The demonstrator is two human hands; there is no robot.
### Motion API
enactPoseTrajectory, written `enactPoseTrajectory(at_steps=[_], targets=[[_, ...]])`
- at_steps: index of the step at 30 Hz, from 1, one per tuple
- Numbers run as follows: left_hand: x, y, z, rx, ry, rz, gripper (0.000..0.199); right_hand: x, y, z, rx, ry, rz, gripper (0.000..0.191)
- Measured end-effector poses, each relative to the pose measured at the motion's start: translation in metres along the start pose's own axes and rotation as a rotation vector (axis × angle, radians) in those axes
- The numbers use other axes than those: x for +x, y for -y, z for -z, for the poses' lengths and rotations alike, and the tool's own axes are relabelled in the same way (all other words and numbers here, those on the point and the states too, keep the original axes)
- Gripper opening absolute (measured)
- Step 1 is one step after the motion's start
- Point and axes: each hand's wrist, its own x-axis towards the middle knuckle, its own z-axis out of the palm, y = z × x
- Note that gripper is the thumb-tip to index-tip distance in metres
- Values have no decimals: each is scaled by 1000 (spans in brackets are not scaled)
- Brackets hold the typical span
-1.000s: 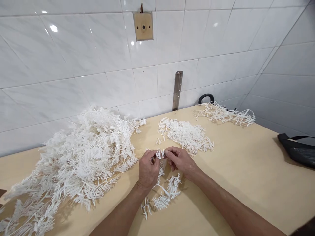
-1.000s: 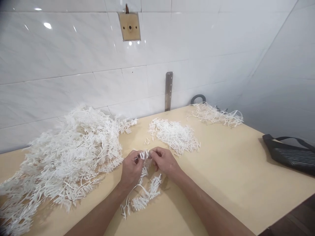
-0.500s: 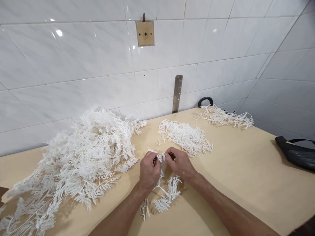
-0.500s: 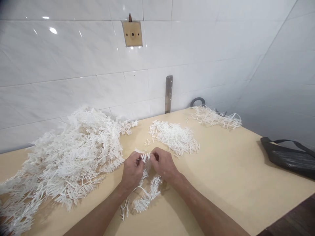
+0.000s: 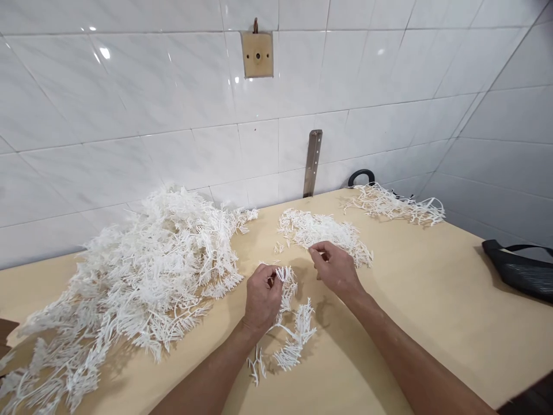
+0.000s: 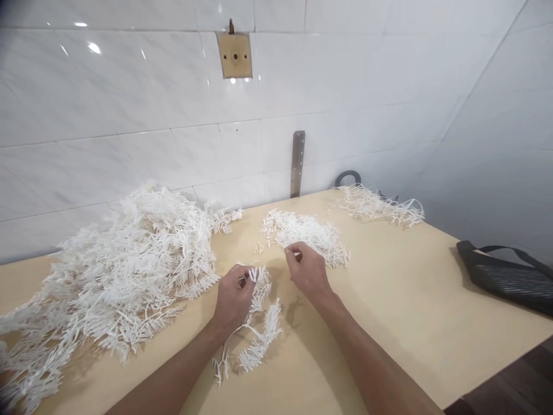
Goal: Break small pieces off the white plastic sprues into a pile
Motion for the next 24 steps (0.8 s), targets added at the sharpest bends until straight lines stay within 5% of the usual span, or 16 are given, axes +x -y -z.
enactPoseTrajectory(at_steps=[6,24], targets=[[1,-2,1,28,-42,40,19,-19,17,-11,209,331,-42,28],[1,-1,0,49,-15,-13,22,-24,17,-22,250,393,-132,22]])
